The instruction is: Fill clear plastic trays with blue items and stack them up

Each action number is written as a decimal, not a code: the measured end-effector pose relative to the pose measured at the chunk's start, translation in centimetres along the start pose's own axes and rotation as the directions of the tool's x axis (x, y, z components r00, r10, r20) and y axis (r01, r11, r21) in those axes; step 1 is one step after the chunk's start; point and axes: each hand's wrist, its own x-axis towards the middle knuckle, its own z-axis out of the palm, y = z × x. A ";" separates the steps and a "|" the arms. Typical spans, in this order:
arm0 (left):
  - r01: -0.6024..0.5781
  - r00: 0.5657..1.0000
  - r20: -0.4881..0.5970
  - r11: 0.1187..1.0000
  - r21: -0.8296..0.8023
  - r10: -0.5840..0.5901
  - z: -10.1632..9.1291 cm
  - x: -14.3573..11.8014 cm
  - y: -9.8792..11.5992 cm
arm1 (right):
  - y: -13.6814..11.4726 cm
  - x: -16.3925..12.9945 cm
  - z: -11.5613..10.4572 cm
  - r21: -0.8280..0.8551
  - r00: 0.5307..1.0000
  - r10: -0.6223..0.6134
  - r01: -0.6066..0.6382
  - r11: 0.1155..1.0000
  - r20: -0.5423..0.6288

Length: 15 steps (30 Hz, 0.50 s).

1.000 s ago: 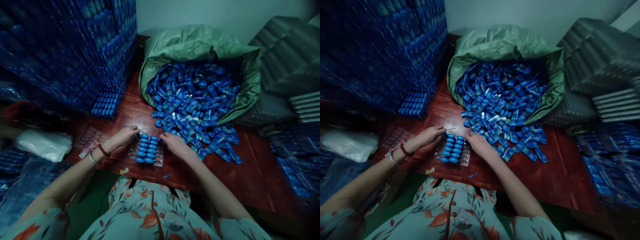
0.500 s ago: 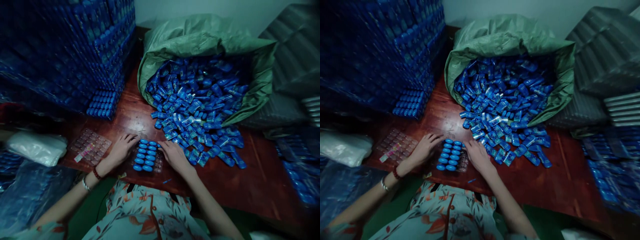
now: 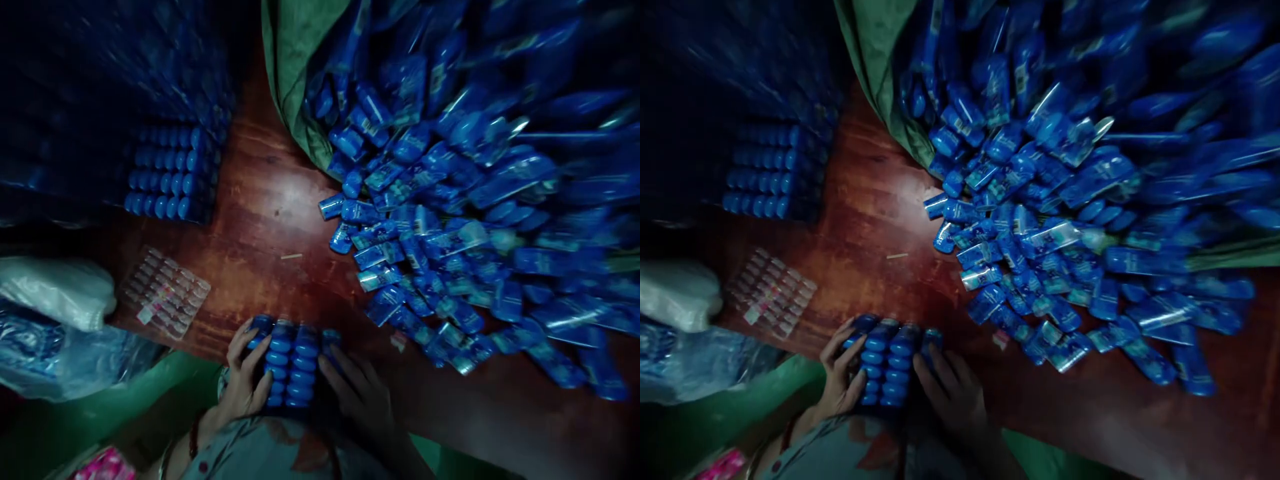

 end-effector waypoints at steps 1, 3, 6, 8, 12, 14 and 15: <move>-0.015 1.000 -0.024 1.000 0.006 0.016 0.0 0.3 -0.1 | 0.0 0.1 0.0 0.001 1.000 -0.009 0.009 1.000 0.008; -0.021 0.999 -0.047 1.000 0.016 0.022 0.0 0.9 -0.2 | 0.1 0.2 -0.1 0.014 1.000 -0.004 0.004 1.000 0.012; -0.035 0.999 -0.028 0.999 0.031 0.036 -0.2 1.5 -0.3 | 0.4 0.4 -0.3 0.037 0.998 0.039 -0.041 0.998 0.052; -0.058 0.998 -0.026 0.998 0.034 0.058 -0.3 1.8 -0.5 | 0.9 0.7 -0.8 0.049 0.995 0.050 -0.055 0.997 0.087; -0.110 0.992 -0.056 0.993 0.034 0.112 -0.4 2.2 -0.7 | 1.6 1.8 -1.7 0.065 0.992 0.042 -0.050 0.997 0.121; -0.083 0.996 -0.029 0.996 0.042 0.084 -0.4 2.0 -0.8 | 1.7 2.3 -2.0 0.060 0.988 0.060 -0.069 0.996 0.141; -0.030 0.999 -0.012 0.998 0.054 0.031 -0.3 1.8 -0.9 | 1.7 2.4 -2.0 0.067 0.985 0.066 -0.077 0.995 0.157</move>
